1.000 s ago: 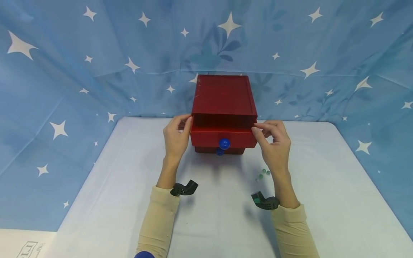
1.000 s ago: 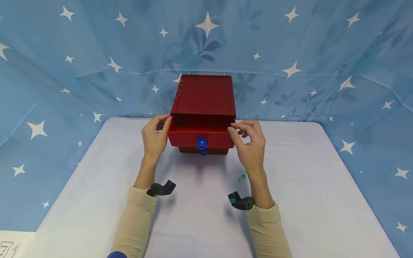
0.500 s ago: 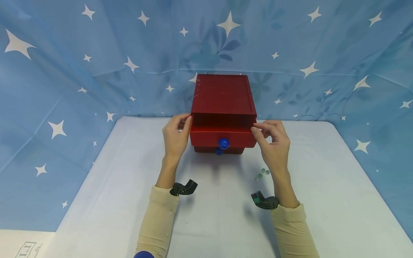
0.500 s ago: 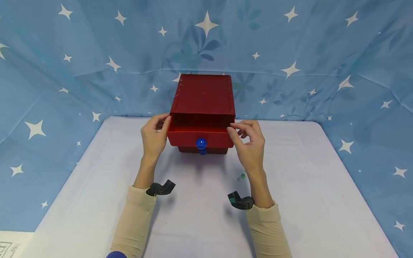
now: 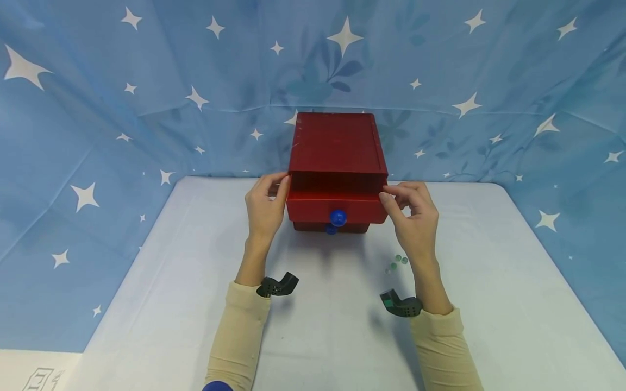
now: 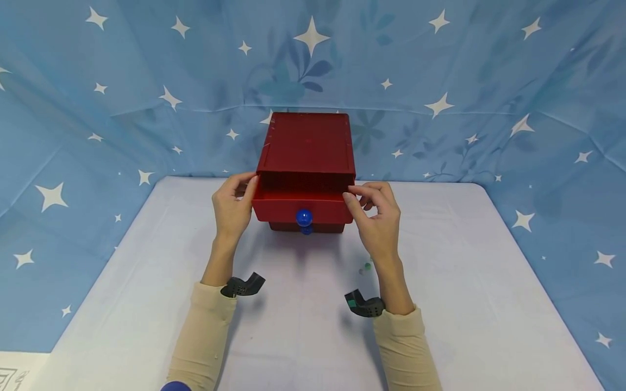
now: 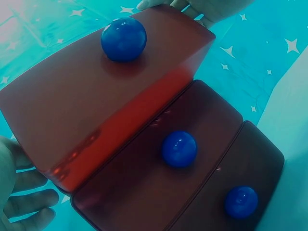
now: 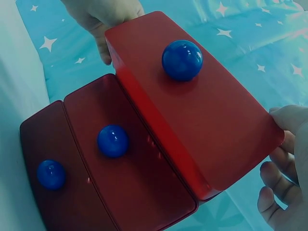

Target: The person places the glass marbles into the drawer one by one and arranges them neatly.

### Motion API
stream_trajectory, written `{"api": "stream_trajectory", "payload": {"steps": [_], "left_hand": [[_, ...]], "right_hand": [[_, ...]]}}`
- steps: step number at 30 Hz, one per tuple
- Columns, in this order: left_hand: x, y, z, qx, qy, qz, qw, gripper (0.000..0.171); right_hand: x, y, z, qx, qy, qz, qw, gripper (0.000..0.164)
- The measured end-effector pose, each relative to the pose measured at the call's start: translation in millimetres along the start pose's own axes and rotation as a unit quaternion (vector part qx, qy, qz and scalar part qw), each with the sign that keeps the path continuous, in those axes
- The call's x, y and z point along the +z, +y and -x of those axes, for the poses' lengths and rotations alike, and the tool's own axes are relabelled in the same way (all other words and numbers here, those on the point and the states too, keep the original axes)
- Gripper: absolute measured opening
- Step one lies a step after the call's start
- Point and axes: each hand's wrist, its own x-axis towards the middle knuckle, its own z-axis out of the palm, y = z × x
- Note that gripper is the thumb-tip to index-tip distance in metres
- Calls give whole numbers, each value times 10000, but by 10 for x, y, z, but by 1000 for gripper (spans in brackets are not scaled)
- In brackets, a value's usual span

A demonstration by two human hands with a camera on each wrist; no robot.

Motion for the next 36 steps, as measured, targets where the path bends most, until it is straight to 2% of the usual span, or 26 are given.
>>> {"api": "stream_trajectory", "payload": {"steps": [15, 28, 36], "left_hand": [[5, -5, 0, 36, 33, -6, 10000, 21], [-1, -12, 11, -71, -43, 67, 9999, 21], [0, -5, 15, -6, -7, 72, 10000, 21]], "right_hand": [[-13, -7, 0, -12, -3, 36, 10000, 20], [-52, -17, -22, -59, 115, 19, 9999, 19], [-76, -50, -22, -36, 175, 123, 9998, 18]]}}
